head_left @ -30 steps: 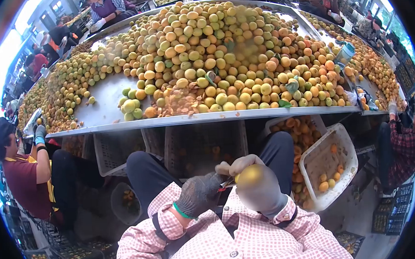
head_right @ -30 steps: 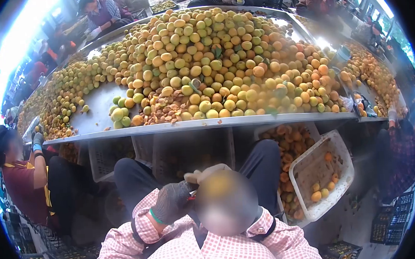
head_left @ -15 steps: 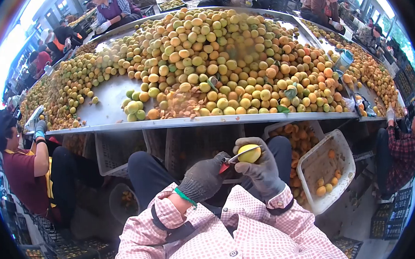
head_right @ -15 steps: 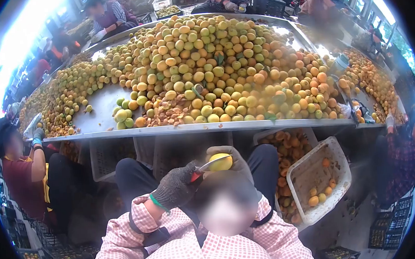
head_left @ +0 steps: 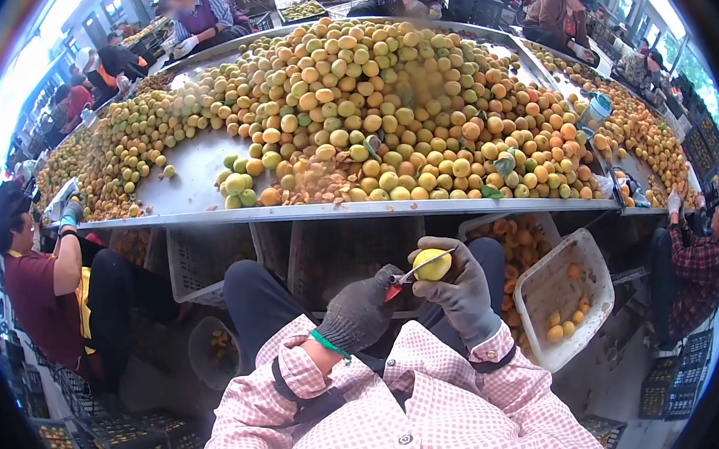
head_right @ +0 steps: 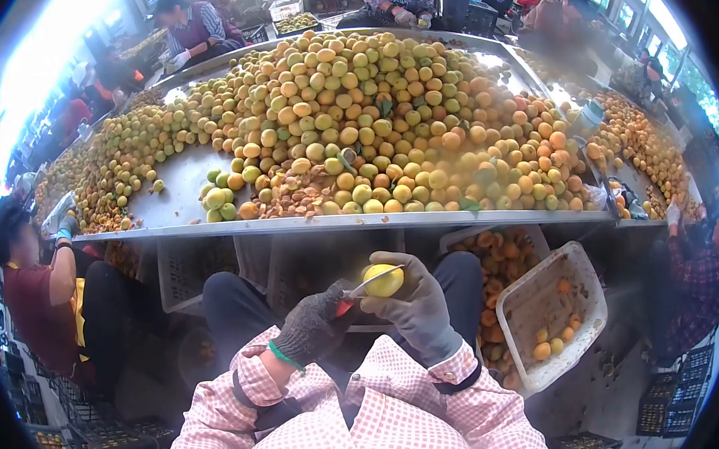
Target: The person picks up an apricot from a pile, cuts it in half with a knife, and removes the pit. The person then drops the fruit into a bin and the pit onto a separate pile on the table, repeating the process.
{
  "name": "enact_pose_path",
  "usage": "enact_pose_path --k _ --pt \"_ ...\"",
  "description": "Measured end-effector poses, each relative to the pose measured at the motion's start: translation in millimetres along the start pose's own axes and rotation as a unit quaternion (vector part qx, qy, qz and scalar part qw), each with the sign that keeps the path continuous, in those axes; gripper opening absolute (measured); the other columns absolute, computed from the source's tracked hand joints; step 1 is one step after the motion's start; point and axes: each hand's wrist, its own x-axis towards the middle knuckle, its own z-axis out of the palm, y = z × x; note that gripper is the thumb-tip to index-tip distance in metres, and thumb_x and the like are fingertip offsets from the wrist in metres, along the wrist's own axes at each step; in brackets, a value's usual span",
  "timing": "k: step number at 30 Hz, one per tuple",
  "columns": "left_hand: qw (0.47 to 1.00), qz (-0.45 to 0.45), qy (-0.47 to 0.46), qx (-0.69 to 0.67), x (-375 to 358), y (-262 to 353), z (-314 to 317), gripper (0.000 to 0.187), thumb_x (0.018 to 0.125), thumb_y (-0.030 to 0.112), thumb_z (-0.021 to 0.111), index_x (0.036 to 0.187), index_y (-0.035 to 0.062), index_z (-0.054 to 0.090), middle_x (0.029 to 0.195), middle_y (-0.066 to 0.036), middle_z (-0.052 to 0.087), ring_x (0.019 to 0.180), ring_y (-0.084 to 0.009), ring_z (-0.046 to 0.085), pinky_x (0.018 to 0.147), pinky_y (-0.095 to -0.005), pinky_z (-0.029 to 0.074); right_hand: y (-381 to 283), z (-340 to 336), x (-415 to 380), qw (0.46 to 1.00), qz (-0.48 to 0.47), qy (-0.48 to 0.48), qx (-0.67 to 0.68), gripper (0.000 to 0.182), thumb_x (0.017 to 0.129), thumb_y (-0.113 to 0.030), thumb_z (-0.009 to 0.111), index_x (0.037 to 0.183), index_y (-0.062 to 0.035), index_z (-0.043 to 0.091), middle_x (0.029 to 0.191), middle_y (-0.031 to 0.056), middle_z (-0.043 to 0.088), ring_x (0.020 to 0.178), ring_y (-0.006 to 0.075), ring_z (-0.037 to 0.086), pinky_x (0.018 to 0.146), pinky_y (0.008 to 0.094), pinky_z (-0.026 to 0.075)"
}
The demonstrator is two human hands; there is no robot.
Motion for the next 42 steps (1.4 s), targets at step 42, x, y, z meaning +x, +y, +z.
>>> enact_pose_path --k 42 --pt "0.985 0.150 -0.045 -0.072 11 10 -14 0.073 0.062 0.044 0.082 0.120 0.0113 0.052 0.100 -0.011 0.066 0.086 -0.0341 0.065 0.073 -0.0392 0.052 30 4 -20 0.862 -0.192 -0.007 -0.469 0.046 0.069 -0.016 0.079 0.106 -0.0038 0.055 0.102 0.0100 0.056 0.091 0.0263 0.058 0.082 0.0313 0.045"
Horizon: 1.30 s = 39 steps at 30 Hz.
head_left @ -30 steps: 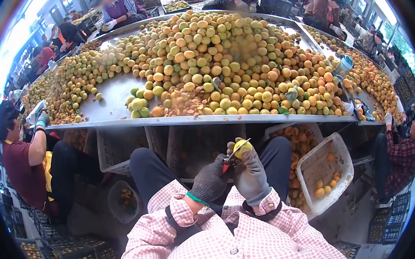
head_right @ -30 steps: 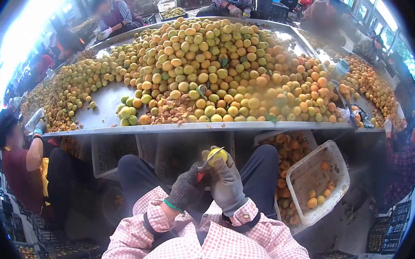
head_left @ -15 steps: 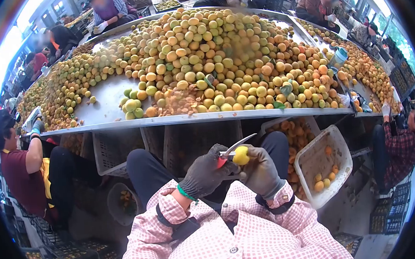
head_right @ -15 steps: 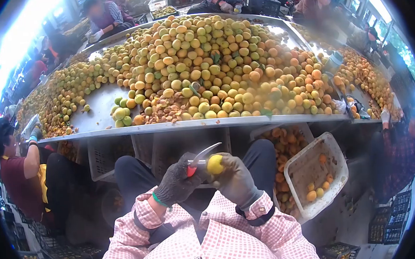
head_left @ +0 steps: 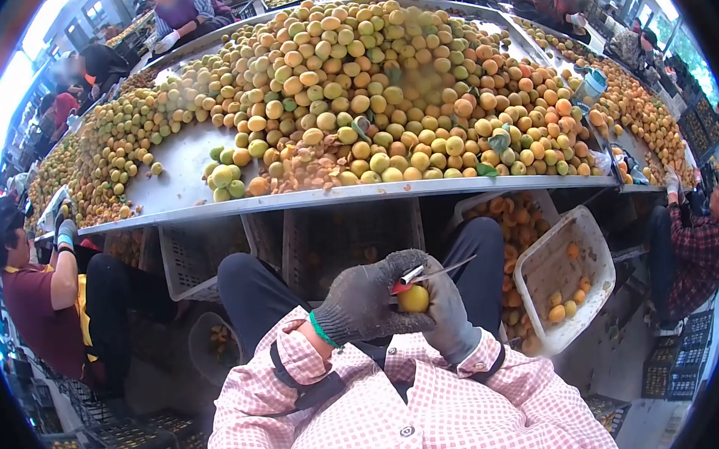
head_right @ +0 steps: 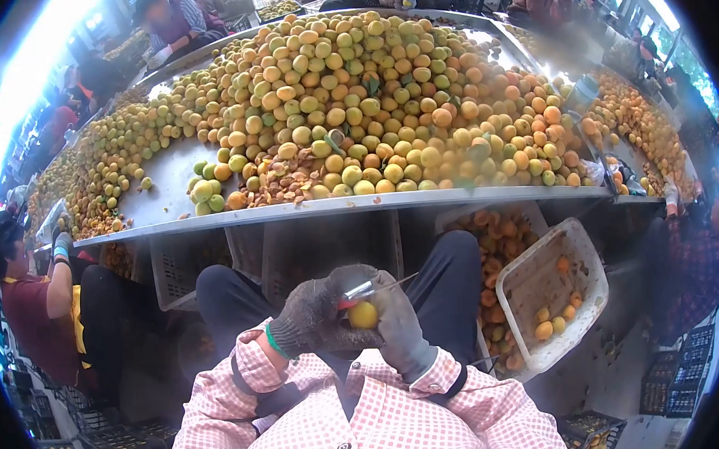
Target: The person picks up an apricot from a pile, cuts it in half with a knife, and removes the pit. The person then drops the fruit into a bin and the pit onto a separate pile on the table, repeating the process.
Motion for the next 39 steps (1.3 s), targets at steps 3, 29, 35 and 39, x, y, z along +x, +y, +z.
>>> enact_pose_path --k 3,29,35,39 --pt "0.999 0.024 -0.001 0.036 6 6 -3 0.063 0.066 0.042 0.079 0.116 0.0113 0.057 0.093 -0.013 0.066 0.081 -0.0357 0.065 0.069 -0.0389 0.052 2 0 0 0.998 -0.029 0.003 -0.059 0.036 0.079 -0.024 0.067 0.106 -0.0026 0.056 0.103 0.0144 0.054 0.093 0.0297 0.056 0.084 0.0339 0.045" --pt "0.983 0.109 0.084 0.124 24 2 -4 0.071 0.062 0.047 0.079 0.118 0.0100 0.057 0.077 -0.009 0.059 0.066 -0.0309 0.063 0.057 -0.0384 0.050 2 2 7 0.996 0.059 -0.004 0.066 0.021 0.078 -0.015 0.063 0.096 -0.0050 0.059 0.100 0.0128 0.055 0.093 0.0326 0.053 0.079 0.0397 0.043" --pt "0.984 0.082 0.158 -0.021 16 10 17 0.052 0.073 0.031 0.075 0.116 0.0067 0.058 0.084 -0.013 0.065 0.071 -0.0319 0.066 0.064 -0.0356 0.053 -22 12 18 0.973 -0.042 0.211 -0.087 0.013 0.091 -0.013 0.048 0.087 0.0000 0.048 0.083 0.0108 0.046 0.074 0.0210 0.048 0.067 0.0312 0.042" --pt "0.935 -0.009 0.268 -0.233 17 17 35 0.031 0.087 0.016 0.062 0.116 0.0049 0.056 0.099 -0.012 0.064 0.090 -0.0190 0.063 0.080 -0.0291 0.047 -17 20 22 0.936 0.017 0.259 0.237 0.013 0.089 -0.003 0.037 0.081 -0.0005 0.047 0.075 0.0103 0.045 0.064 0.0143 0.046 0.060 0.0250 0.039"
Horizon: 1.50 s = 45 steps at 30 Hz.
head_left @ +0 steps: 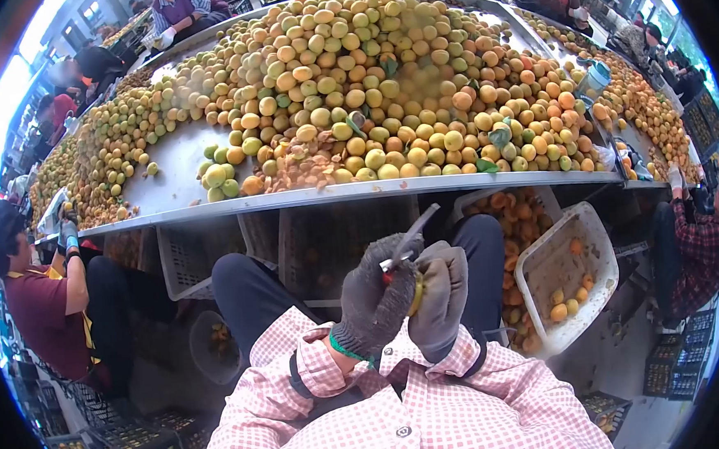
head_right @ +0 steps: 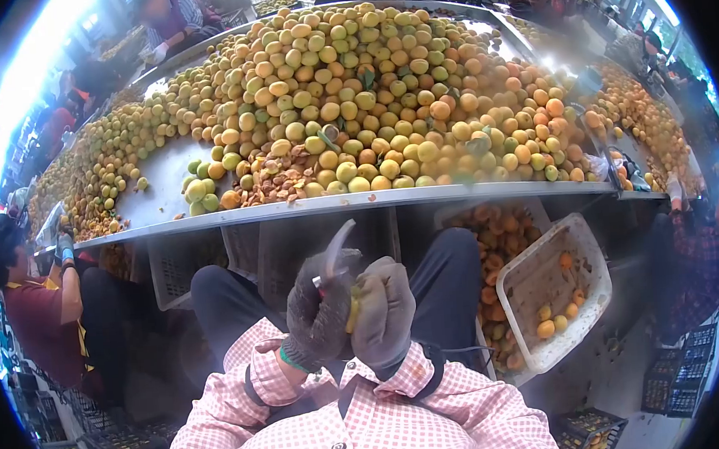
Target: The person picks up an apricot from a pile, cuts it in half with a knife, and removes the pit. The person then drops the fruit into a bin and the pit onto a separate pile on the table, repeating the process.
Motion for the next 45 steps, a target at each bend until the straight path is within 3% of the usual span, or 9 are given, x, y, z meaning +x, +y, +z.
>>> enact_pose_path --k 5,7,11,21,23,27,33,37,45 --pt "0.949 -0.261 0.060 -0.166 -7 -12 3 0.026 0.095 0.016 0.052 0.118 0.0035 0.051 0.105 -0.007 0.059 0.097 -0.0109 0.054 0.087 -0.0254 0.042 12 -8 18 0.968 -0.154 -0.081 -0.179 0.014 0.091 -0.008 0.043 0.079 -0.0043 0.049 0.069 0.0037 0.049 0.057 0.0104 0.044 0.056 0.0227 0.037" --pt "0.978 -0.168 0.013 -0.126 -1 -14 -9 0.038 0.089 0.026 0.063 0.120 0.0068 0.052 0.109 -0.009 0.060 0.094 -0.0157 0.060 0.085 -0.0285 0.046 3 -4 21 0.966 0.251 -0.007 0.066 0.016 0.090 -0.015 0.050 0.079 -0.0039 0.049 0.067 0.0055 0.047 0.057 0.0153 0.045 0.058 0.0238 0.039" --pt "0.946 0.058 -0.166 0.272 20 -1 -29 0.074 0.062 0.048 0.079 0.122 0.0133 0.053 0.096 -0.012 0.059 0.081 -0.0321 0.064 0.067 -0.0380 0.053 11 -33 15 0.947 -0.002 -0.253 -0.197 0.024 0.083 -0.018 0.062 0.099 -0.0018 0.054 0.091 0.0118 0.056 0.083 0.0308 0.057 0.074 0.0353 0.045" --pt "0.913 0.240 -0.214 0.253 26 9 -24 0.060 0.064 0.030 0.081 0.115 0.0078 0.058 0.071 -0.007 0.061 0.059 -0.0280 0.062 0.049 -0.0353 0.045 -14 -20 -3 0.972 0.147 -0.155 -0.096 0.023 0.085 -0.014 0.060 0.102 -0.0022 0.051 0.092 0.0090 0.052 0.080 0.0215 0.053 0.073 0.0320 0.044" --pt "0.931 0.205 -0.218 0.207 22 8 -19 0.049 0.071 0.024 0.076 0.113 0.0056 0.059 0.077 -0.009 0.063 0.064 -0.0260 0.064 0.056 -0.0341 0.049 -9 -19 5 0.900 -0.216 -0.090 -0.366 0.016 0.090 -0.017 0.054 0.094 -0.0017 0.050 0.084 0.0079 0.050 0.071 0.0151 0.050 0.064 0.0285 0.042" --pt "0.987 0.120 -0.090 0.063 4 7 -2 0.034 0.083 0.015 0.065 0.114 0.0055 0.057 0.091 -0.013 0.065 0.080 -0.0260 0.067 0.075 -0.0297 0.051 -12 -4 0 0.999 0.027 0.010 0.022 0.025 0.098 -0.020 0.043 0.079 -0.0038 0.048 0.074 0.0046 0.049 0.066 0.0100 0.047 0.059 0.0276 0.038" --pt "0.977 -0.130 0.068 -0.155 -11 -31 16 0.022 0.095 0.020 0.053 0.108 0.0026 0.056 0.098 -0.003 0.060 0.089 -0.0094 0.055 0.082 -0.0240 0.045 20 -14 10 0.976 -0.160 -0.056 -0.136 0.020 0.096 -0.011 0.040 0.079 -0.0024 0.047 0.071 0.0017 0.045 0.063 0.0079 0.040 0.060 0.0223 0.035" --pt "0.970 -0.234 -0.009 -0.064 -1 -26 -1 0.030 0.092 0.028 0.059 0.112 0.0057 0.054 0.095 -0.006 0.061 0.088 -0.0143 0.060 0.077 -0.0272 0.049 41 -24 17 0.982 0.185 -0.022 0.006 0.016 0.092 -0.019 0.051 0.085 -0.0049 0.048 0.077 0.0057 0.049 0.067 0.0147 0.047 0.064 0.0262 0.040" --pt "0.887 0.174 -0.298 0.307 39 4 -42 0.061 0.062 0.041 0.080 0.112 0.0134 0.058 0.100 -0.010 0.059 0.075 -0.0313 0.065 0.063 -0.0384 0.053 16 -34 14 0.924 0.057 -0.282 -0.251 0.035 0.078 -0.009 0.062 0.110 -0.0020 0.052 0.101 0.0099 0.057 0.095 0.0241 0.058 0.084 0.0315 0.047"
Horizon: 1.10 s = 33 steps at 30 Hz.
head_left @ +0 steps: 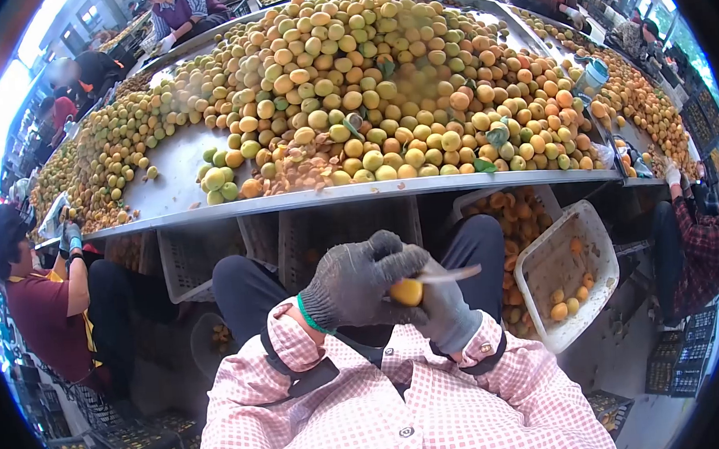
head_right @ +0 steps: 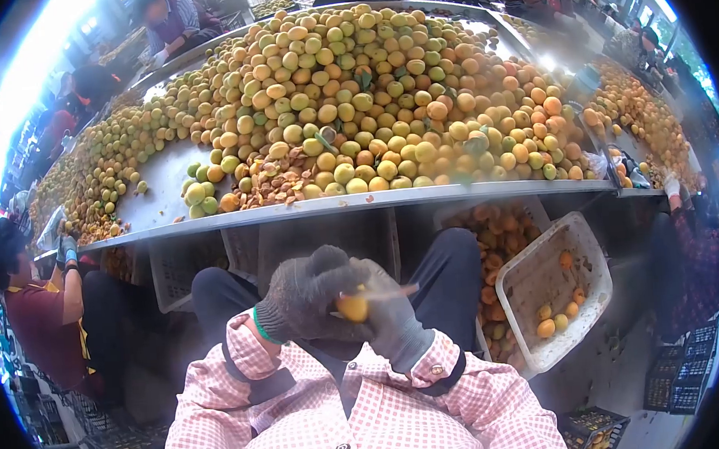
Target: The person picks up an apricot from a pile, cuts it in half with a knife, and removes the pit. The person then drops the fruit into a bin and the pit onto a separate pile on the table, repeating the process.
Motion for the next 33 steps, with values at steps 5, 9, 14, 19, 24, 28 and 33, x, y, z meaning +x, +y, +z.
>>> enact_pose_path --k 5,9,14,19,24,28,33 --pt "0.995 0.095 -0.023 0.033 6 6 -7 0.052 0.066 0.041 0.077 0.106 0.0140 0.061 0.079 -0.006 0.061 0.061 -0.0298 0.063 0.052 -0.0380 0.050 -9 16 -10 0.951 0.105 0.005 0.291 0.019 0.092 -0.012 0.046 0.107 -0.0019 0.051 0.099 0.0057 0.056 0.091 0.0130 0.056 0.079 0.0266 0.048" --pt "0.992 0.023 0.102 -0.067 -6 1 22 0.054 0.068 0.038 0.079 0.109 0.0094 0.060 0.083 -0.011 0.062 0.065 -0.0307 0.064 0.057 -0.0367 0.051 -13 12 -2 0.973 0.076 0.129 0.176 0.016 0.095 -0.017 0.045 0.089 -0.0030 0.049 0.085 0.0024 0.050 0.076 0.0094 0.048 0.068 0.0257 0.043" --pt "0.937 -0.104 0.238 -0.232 -15 23 56 0.047 0.075 0.023 0.077 0.112 0.0049 0.055 0.093 -0.013 0.064 0.083 -0.0234 0.065 0.077 -0.0303 0.050 -29 22 9 0.909 0.027 0.291 0.298 0.024 0.096 -0.022 0.050 0.081 -0.0031 0.047 0.075 0.0015 0.045 0.069 0.0075 0.044 0.065 0.0221 0.037" --pt "0.781 -0.266 0.303 -0.476 -13 21 83 0.033 0.086 0.017 0.067 0.112 0.0069 0.049 0.101 -0.005 0.058 0.092 -0.0117 0.054 0.085 -0.0279 0.045 1 26 12 0.933 -0.101 0.277 0.208 0.023 0.098 -0.020 0.046 0.082 -0.0030 0.048 0.075 0.0019 0.045 0.066 0.0078 0.041 0.060 0.0233 0.035" --pt "0.715 -0.392 0.242 -0.526 -7 13 80 0.028 0.091 0.024 0.062 0.110 0.0086 0.050 0.097 -0.004 0.057 0.087 -0.0105 0.053 0.079 -0.0261 0.046 24 22 19 0.944 -0.068 0.231 0.225 0.023 0.098 -0.022 0.046 0.083 -0.0042 0.048 0.073 -0.0001 0.045 0.065 0.0062 0.042 0.059 0.0217 0.035" --pt "0.693 -0.446 0.196 -0.532 13 -4 59 0.029 0.092 0.029 0.061 0.109 0.0077 0.050 0.095 -0.005 0.057 0.087 -0.0104 0.053 0.076 -0.0261 0.046 25 14 30 0.939 0.087 0.166 0.287 0.024 0.097 -0.026 0.049 0.088 -0.0045 0.047 0.075 -0.0006 0.049 0.068 0.0028 0.044 0.059 0.0189 0.038" --pt "0.837 -0.428 0.176 -0.293 40 -58 44 0.045 0.088 0.038 0.062 0.118 0.0067 0.050 0.097 -0.014 0.059 0.082 -0.0207 0.058 0.071 -0.0341 0.048 39 -13 66 0.775 0.303 0.147 0.535 0.034 0.093 -0.043 0.051 0.083 -0.0107 0.051 0.061 -0.0019 0.047 0.043 0.0060 0.036 0.039 0.0205 0.028"
